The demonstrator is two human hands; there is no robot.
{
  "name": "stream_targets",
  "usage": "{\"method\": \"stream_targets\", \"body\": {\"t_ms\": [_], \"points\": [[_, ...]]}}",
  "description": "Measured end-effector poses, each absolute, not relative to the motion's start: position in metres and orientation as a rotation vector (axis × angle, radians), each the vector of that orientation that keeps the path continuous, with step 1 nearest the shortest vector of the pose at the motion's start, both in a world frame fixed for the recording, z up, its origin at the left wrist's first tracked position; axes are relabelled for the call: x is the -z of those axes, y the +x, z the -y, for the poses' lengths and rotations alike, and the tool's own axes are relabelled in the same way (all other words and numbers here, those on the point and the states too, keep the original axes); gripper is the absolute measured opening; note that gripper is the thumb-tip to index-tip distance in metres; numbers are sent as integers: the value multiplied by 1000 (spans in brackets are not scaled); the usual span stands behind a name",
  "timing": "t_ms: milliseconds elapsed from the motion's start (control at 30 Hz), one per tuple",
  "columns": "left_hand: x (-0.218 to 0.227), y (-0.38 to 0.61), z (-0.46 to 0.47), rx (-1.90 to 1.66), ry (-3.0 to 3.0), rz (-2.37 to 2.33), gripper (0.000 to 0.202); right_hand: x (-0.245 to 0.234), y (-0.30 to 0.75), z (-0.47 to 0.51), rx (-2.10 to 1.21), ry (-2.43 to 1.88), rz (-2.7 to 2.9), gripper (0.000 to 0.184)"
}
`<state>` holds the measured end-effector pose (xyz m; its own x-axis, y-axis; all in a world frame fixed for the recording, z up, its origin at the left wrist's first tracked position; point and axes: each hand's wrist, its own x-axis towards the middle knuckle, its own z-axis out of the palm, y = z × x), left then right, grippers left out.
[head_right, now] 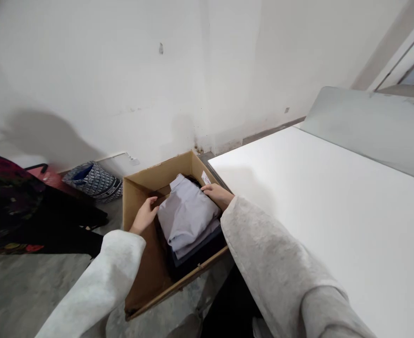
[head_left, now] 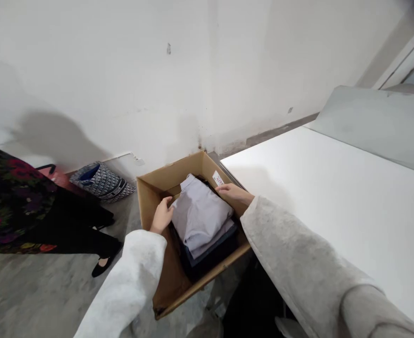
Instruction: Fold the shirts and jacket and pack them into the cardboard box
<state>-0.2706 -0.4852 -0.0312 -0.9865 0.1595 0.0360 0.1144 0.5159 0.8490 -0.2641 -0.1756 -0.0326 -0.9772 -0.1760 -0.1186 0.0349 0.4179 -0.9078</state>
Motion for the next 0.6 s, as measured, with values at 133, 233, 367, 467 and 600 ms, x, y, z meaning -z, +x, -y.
{"method": "stream_targets", "body": {"t_ms": [133,233,367,467,600], "points": [[33,-267,482,-1293,391,-2720,31,22,-231,168,1499,-284,-2518,27],[31,-261,473,-1119,522,-2712,20,7,-189,149,1392,-484,-2606,31],[8,-243,439,-869,850,-2530,19,-15,-119,98,1442,-514,-2642,34],[-31,-222,396,-488,1213,-2147,27,-21,-68,51,1555,-200,-2735,35],[-89,-193,320,-180,1417,-1799,29,-10,-12,-3,1882,346,-2740,36]]}}
